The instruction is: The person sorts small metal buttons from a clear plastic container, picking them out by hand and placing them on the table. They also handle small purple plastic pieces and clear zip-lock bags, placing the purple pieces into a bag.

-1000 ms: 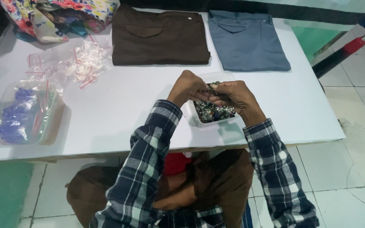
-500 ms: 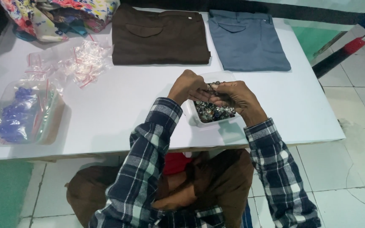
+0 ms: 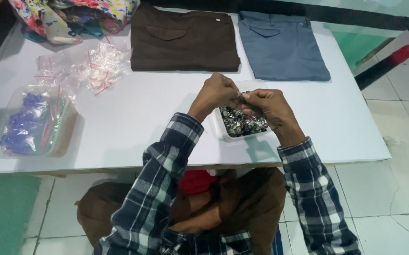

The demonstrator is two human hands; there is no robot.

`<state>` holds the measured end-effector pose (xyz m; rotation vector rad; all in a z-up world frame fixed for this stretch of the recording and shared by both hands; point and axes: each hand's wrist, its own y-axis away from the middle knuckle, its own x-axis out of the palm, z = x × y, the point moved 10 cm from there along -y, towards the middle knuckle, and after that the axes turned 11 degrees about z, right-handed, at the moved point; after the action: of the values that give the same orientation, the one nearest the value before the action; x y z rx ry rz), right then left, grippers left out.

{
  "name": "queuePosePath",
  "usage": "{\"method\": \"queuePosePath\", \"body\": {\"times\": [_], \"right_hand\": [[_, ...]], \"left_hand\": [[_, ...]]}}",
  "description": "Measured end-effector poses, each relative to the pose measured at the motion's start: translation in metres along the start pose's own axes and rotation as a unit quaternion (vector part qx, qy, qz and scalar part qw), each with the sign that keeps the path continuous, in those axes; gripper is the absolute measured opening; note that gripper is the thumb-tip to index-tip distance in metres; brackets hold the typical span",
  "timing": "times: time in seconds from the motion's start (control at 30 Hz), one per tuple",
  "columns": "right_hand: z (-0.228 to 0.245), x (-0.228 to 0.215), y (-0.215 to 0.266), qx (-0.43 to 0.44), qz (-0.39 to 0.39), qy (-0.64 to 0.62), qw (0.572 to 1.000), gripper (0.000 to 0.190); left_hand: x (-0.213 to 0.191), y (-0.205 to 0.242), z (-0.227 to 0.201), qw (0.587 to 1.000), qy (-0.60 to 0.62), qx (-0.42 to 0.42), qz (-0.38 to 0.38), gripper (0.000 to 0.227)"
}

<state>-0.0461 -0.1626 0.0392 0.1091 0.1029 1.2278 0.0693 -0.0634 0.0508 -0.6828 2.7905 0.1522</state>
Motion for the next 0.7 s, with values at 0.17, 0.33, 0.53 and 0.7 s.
{"method": "queuePosePath", "body": {"times": [0.17,0.33,0.53,0.7], "right_hand": [[0.063,0.064,0.032,-0.100,-0.010,0.069,0.993,0.017],[0.065,0.131,0.037,-0.206,-0.023,0.138,0.968,0.011],[0.001,0.176,-0.002,-0.272,-0.056,0.245,0.929,0.012],[-0.012,0.207,-0.009,-0.326,-0.062,0.443,0.833,0.009]], "left_hand": [[-0.035,0.075,-0.049,0.990,-0.053,0.110,-0.072,0.020],[-0.067,0.142,-0.034,0.969,-0.031,0.170,-0.175,0.011],[-0.098,0.153,0.068,0.958,-0.024,0.108,-0.264,0.008],[-0.101,0.131,0.132,0.939,-0.210,0.047,-0.268,0.015]]}}
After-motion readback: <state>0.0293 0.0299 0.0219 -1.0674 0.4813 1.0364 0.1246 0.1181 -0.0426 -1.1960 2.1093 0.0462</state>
